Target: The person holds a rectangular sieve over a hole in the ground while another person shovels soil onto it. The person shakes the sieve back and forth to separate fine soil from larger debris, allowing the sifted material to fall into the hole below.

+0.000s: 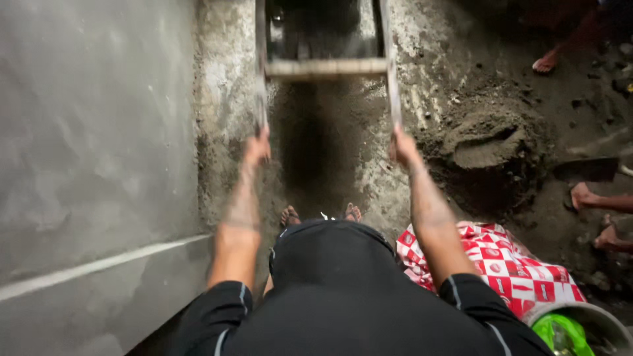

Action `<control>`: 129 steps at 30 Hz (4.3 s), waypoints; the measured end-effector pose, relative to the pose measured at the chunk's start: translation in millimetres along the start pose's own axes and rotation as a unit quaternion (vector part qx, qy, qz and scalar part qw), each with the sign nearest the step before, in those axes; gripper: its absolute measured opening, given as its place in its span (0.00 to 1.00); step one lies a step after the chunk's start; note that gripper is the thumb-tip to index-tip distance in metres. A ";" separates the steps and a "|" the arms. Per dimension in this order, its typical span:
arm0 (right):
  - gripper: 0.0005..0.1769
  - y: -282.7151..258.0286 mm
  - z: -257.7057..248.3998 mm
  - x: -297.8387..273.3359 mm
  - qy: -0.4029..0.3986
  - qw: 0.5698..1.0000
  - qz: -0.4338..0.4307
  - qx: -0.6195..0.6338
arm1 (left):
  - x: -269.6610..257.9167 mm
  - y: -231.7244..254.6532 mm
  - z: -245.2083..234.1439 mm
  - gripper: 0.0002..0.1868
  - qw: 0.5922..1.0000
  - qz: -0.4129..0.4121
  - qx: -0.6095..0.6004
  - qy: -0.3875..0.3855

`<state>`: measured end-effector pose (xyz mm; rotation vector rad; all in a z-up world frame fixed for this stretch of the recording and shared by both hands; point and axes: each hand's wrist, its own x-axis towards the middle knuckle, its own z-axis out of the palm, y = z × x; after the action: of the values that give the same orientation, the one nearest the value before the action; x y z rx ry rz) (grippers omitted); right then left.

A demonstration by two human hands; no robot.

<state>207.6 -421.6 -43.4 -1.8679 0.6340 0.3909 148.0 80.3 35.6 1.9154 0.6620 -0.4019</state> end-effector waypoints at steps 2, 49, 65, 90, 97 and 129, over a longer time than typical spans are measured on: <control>0.37 -70.9 -7.7 -28.5 -0.016 0.996 0.036 0.075 | 0.8 42.5 -10.2 0.41 0.997 0.003 -0.069 0.018; 0.43 124.5 -5.3 -199.3 -0.051 0.957 0.153 0.240 | -130.8 -123.8 47.7 0.55 0.978 -0.142 -0.116 -0.103; 0.51 33.2 -13.2 -152.4 -0.045 0.990 0.116 0.063 | -88.0 -87.7 24.5 0.41 0.974 -0.118 -0.187 -0.054; 0.45 -66.9 -8.0 -109.8 -0.066 0.992 0.040 0.102 | -26.9 -0.9 -16.7 0.42 0.978 -0.042 -0.185 -0.083; 0.46 176.9 -0.6 -208.6 -0.030 0.979 0.122 0.161 | -173.6 -154.7 58.5 0.53 0.974 -0.148 -0.165 -0.049; 0.49 191.7 15.8 -211.1 -0.001 0.973 0.140 0.185 | -182.7 -162.6 43.7 0.48 0.973 -0.148 -0.178 -0.029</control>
<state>-75.5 -410.4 -79.1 -1.4259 0.9084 0.4246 -95.1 44.5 -0.3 1.4649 0.9181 -0.4881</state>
